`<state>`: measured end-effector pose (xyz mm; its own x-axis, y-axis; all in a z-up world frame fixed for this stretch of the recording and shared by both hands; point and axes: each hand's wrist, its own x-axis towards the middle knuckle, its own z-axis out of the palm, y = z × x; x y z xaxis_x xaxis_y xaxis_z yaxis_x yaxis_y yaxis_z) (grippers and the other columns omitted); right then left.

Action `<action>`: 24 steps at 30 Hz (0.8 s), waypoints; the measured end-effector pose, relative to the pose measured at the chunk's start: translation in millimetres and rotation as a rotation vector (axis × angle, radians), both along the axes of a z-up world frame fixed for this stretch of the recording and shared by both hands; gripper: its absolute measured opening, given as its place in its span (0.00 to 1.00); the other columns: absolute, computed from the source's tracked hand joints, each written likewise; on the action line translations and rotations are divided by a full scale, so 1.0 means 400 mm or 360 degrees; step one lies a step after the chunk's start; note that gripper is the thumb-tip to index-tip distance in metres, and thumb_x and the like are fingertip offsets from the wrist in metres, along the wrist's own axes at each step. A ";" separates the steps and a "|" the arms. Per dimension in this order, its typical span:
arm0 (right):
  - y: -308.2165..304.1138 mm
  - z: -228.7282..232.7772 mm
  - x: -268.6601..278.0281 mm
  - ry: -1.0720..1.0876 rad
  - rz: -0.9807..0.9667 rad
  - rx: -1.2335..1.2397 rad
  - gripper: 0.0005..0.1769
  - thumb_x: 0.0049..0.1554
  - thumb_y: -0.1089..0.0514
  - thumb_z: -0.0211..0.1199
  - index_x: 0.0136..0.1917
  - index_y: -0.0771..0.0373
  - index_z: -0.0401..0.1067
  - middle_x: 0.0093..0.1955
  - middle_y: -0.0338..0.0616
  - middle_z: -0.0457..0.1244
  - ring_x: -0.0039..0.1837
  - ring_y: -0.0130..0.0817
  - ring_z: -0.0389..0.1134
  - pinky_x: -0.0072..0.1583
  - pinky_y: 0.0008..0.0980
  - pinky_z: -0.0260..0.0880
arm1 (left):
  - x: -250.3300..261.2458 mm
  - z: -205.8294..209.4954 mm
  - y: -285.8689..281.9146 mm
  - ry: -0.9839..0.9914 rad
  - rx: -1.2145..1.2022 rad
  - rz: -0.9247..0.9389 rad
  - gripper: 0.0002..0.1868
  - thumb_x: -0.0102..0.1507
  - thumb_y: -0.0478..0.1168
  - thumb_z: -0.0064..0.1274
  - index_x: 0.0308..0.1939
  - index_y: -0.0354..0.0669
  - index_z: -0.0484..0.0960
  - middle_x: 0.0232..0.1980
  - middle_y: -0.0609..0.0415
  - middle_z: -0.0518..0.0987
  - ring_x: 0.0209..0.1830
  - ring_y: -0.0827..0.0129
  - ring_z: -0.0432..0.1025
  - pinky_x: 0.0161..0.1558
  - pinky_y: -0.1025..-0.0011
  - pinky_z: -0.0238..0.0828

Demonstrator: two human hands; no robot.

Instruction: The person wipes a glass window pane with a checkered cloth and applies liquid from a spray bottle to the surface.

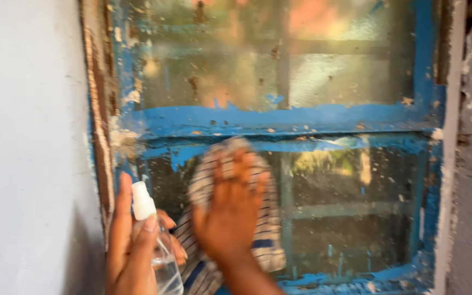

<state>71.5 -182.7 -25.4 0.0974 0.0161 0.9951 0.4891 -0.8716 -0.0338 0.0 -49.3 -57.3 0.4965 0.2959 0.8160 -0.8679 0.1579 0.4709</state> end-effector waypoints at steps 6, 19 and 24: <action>0.232 -0.009 0.031 -0.0186 -0.0455 -0.0355 0.44 0.58 0.39 0.51 0.84 0.49 0.47 0.88 0.49 0.35 0.88 0.45 0.31 0.82 0.57 0.25 | -0.021 0.018 0.032 0.0241 0.0006 0.0161 0.42 0.63 0.36 0.43 0.83 0.55 0.55 0.32 0.47 0.76 0.16 0.67 0.70 0.22 0.67 0.73; -0.019 -0.014 -0.009 -0.0065 0.0113 -0.0691 0.46 0.59 0.33 0.53 0.84 0.53 0.51 0.87 0.48 0.42 0.87 0.43 0.39 0.81 0.58 0.25 | 0.026 0.022 -0.032 0.0106 0.0083 -0.0003 0.44 0.63 0.32 0.51 0.82 0.50 0.52 0.34 0.46 0.76 0.19 0.71 0.70 0.24 0.70 0.73; -0.248 0.021 0.008 -0.0078 -0.0072 -0.0659 0.50 0.52 0.37 0.55 0.82 0.53 0.48 0.84 0.55 0.42 0.85 0.47 0.39 0.79 0.57 0.25 | 0.010 0.040 -0.094 0.0272 -0.0159 0.0114 0.45 0.58 0.32 0.50 0.80 0.54 0.56 0.39 0.51 0.76 0.16 0.72 0.68 0.20 0.69 0.71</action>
